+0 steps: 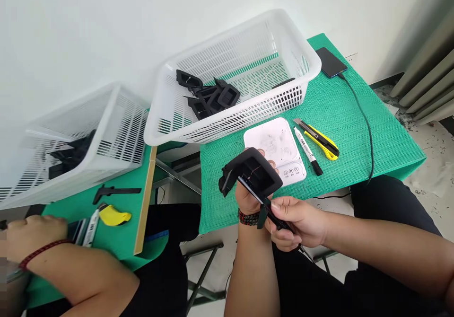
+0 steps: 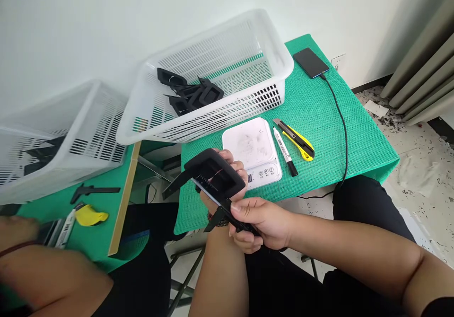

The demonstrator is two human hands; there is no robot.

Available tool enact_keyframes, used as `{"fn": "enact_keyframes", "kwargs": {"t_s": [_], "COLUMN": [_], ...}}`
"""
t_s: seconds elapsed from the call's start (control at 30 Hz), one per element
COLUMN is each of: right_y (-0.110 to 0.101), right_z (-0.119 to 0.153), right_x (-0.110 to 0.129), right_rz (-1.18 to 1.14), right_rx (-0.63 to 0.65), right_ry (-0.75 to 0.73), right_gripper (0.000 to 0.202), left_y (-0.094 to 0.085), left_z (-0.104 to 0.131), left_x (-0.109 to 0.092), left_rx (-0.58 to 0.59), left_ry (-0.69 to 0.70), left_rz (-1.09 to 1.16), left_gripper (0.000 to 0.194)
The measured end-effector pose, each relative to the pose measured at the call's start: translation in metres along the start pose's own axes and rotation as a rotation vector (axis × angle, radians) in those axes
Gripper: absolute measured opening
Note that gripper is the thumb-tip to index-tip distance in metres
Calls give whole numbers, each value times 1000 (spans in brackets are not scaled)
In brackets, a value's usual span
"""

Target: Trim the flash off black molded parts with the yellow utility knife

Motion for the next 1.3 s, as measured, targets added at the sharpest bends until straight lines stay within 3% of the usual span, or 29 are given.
{"fn": "enact_keyframes", "kwargs": {"t_s": [0.33,0.5,0.7,0.97,1.3], "right_y": [1,1,-1,-2,0], "right_z": [-1,-2,-4,-4,-4], "right_x": [0,-1,-7,-5,4], "right_rz": [4,21,49,93,93], "right_rx": [5,-1,-7,19,15], "right_ry": [-10,-6,12,-14,9], "right_gripper": [44,46,49,47,46], "left_y": [1,0,-2,-4,0], "left_z": [1,0,-5,-2,2], "left_x": [-2,-4,-6,-6,-6], "left_rx": [17,56,2,54,37], "left_ry": [-8,-14,-65,-82,-80], "left_rz": [-25,-26,-62,-36,-20], "left_gripper": [52,48,34,31,39]}}
Point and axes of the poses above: each hand's wrist, its own z-axis away from the middle knuckle, its own y-axis out of the palm, x = y × z, the point moved 4 cm from there along -z, towards the middle knuckle, and after that the axes turned 5 degrees about z, right-handed, at the moved point
